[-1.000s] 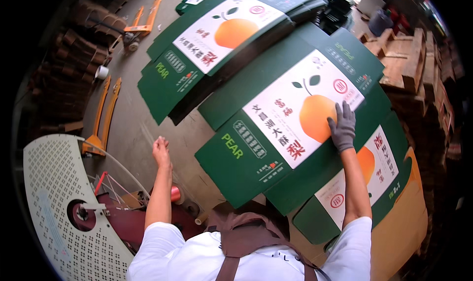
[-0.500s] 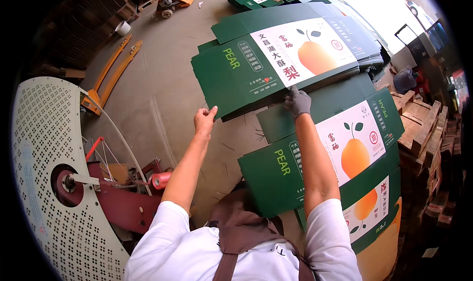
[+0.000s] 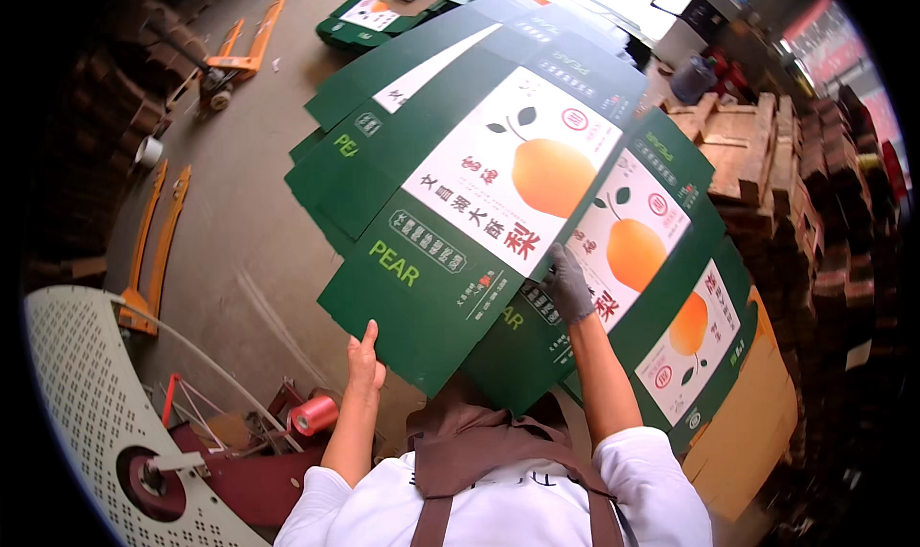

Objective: The person folds flat green cardboard sheets into pear-branded boxes, inserts brown cardboard inserts, and stacks the finished units. The person repeats this sequence multiple times, handling each box one at a time and placing completed boxes into a growing stack.

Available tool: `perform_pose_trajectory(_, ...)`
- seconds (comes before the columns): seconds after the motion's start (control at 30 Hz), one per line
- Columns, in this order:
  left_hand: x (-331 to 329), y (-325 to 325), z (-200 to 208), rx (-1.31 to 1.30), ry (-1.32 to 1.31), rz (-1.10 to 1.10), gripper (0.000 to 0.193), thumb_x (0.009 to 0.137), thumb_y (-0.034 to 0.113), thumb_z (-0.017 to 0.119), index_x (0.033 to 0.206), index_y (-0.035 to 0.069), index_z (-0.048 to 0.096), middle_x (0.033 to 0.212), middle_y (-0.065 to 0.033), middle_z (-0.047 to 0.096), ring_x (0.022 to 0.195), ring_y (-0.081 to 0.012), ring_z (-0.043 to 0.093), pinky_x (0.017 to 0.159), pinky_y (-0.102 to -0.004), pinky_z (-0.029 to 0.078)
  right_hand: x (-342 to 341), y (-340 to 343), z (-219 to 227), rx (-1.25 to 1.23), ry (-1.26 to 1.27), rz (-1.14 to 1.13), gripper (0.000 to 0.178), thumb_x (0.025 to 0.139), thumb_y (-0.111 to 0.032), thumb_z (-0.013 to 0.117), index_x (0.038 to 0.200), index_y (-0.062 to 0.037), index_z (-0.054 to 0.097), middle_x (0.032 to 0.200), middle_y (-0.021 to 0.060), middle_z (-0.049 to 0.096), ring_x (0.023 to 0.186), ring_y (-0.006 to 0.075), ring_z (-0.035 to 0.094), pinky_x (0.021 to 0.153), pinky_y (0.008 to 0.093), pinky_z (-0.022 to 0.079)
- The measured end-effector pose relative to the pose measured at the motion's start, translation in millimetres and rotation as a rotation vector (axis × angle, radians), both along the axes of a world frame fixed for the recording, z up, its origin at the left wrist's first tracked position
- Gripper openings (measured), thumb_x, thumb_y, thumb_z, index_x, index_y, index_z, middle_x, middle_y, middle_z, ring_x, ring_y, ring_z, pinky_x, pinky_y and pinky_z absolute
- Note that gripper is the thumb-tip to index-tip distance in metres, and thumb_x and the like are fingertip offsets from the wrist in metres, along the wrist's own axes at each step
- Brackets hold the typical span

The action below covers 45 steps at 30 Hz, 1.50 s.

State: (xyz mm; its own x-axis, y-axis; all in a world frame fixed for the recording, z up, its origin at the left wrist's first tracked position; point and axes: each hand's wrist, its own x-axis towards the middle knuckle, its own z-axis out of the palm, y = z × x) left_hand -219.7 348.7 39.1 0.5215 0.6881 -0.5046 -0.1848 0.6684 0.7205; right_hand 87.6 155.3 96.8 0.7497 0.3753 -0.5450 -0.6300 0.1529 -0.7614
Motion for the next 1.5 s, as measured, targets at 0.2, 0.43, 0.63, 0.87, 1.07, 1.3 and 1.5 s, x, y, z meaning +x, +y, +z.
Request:
perform_pose_trajectory(0.2, 35.5, -67.8, -24.3, -0.112, -0.063, -0.098, 0.039, 0.098, 0.013, 0.059, 0.136, 0.007, 0.05, 0.13, -0.0061, 0.057, 0.117, -0.0221, 0.056, 0.101, -0.0371, 0.048, 20.5, -108.2, -48.9, -0.085, -0.164, -0.143, 0.033, 0.097, -0.018, 0.056, 0.122, 0.0044, 0.055, 0.107, 0.0099, 0.066, 0.087, 0.0183, 0.066, 0.076, 0.0311, 0.056)
perform_pose_trajectory(0.43, 36.2, -142.6, -55.2, -0.252, 0.067, -0.286, 0.032, 0.096, 0.012, 0.063, 0.127, 0.005, 0.057, 0.124, -0.0049, 0.061, 0.111, -0.0181, 0.057, 0.098, -0.0335, 0.045, -20.5, -248.6, -114.2, -0.321, -0.05, -0.389, 0.023, 0.093, -0.014, 0.061, 0.106, 0.0045, 0.059, 0.1, 0.0114, 0.065, 0.088, 0.0203, 0.063, 0.077, 0.0326, 0.052)
perform_pose_trajectory(0.63, 46.0, -138.9, -61.0, -0.256, 0.057, -0.275, 0.035, 0.097, 0.015, 0.061, 0.129, 0.004, 0.053, 0.123, -0.0073, 0.06, 0.111, -0.0211, 0.059, 0.096, -0.0368, 0.05, 17.0, -236.5, -119.0, -0.572, -0.118, -0.174, 0.027, 0.089, -0.023, 0.062, 0.096, 0.0034, 0.062, 0.081, 0.0094, 0.064, 0.062, 0.0196, 0.056, 0.054, 0.0326, 0.044)
perform_pose_trajectory(0.87, 62.1, -152.4, -45.6, -0.236, 0.208, -0.31, 0.036, 0.099, 0.021, 0.058, 0.129, 0.002, 0.051, 0.122, -0.0118, 0.06, 0.107, -0.0274, 0.061, 0.094, -0.0431, 0.054, 30.6, -215.7, -77.6, -0.642, -0.115, -0.041, 0.04, 0.091, -0.027, 0.056, 0.1, 0.0114, 0.059, 0.086, 0.0201, 0.065, 0.077, 0.0312, 0.068, 0.052, 0.0424, 0.057)
perform_pose_trajectory(1.07, 50.8, -155.5, -80.8, -0.229, 0.315, -0.303, 0.054, 0.099, 0.036, 0.057, 0.135, -0.002, 0.047, 0.136, -0.0131, 0.053, 0.119, -0.0282, 0.054, 0.102, -0.0426, 0.047, -12.8, -279.0, -64.0, -0.521, -0.19, -0.088, 0.038, 0.09, -0.029, 0.06, 0.106, 0.0051, 0.062, 0.084, 0.019, 0.068, 0.065, 0.0292, 0.069, 0.056, 0.0383, 0.054)
perform_pose_trajectory(1.3, 68.3, -223.7, -47.8, 1.108, 0.795, -0.282, 0.034, 0.1, 0.021, 0.054, 0.124, -0.004, 0.054, 0.115, -0.0136, 0.061, 0.107, -0.0281, 0.058, 0.093, -0.0377, 0.048, -165.5, -672.0, -142.4, -0.943, -0.177, -0.771, 0.028, 0.086, -0.032, 0.06, 0.09, -0.0059, 0.069, 0.09, 0.0169, 0.069, 0.083, 0.0356, 0.066, 0.075, 0.042, 0.052)
perform_pose_trajectory(1.5, 146.7, -590.9, -4.8, 0.88, -0.009, -1.525, 0.022, 0.099, 0.009, 0.056, 0.118, -0.001, 0.058, 0.105, -0.0056, 0.065, 0.098, -0.0143, 0.061, 0.09, -0.0269, 0.047, -250.1, -952.6, -129.8, -1.739, 0.225, -0.852, 0.039, 0.086, -0.037, 0.058, 0.109, -0.0066, 0.066, 0.113, 0.0205, 0.065, 0.101, 0.0365, 0.064, 0.081, 0.0446, 0.052)
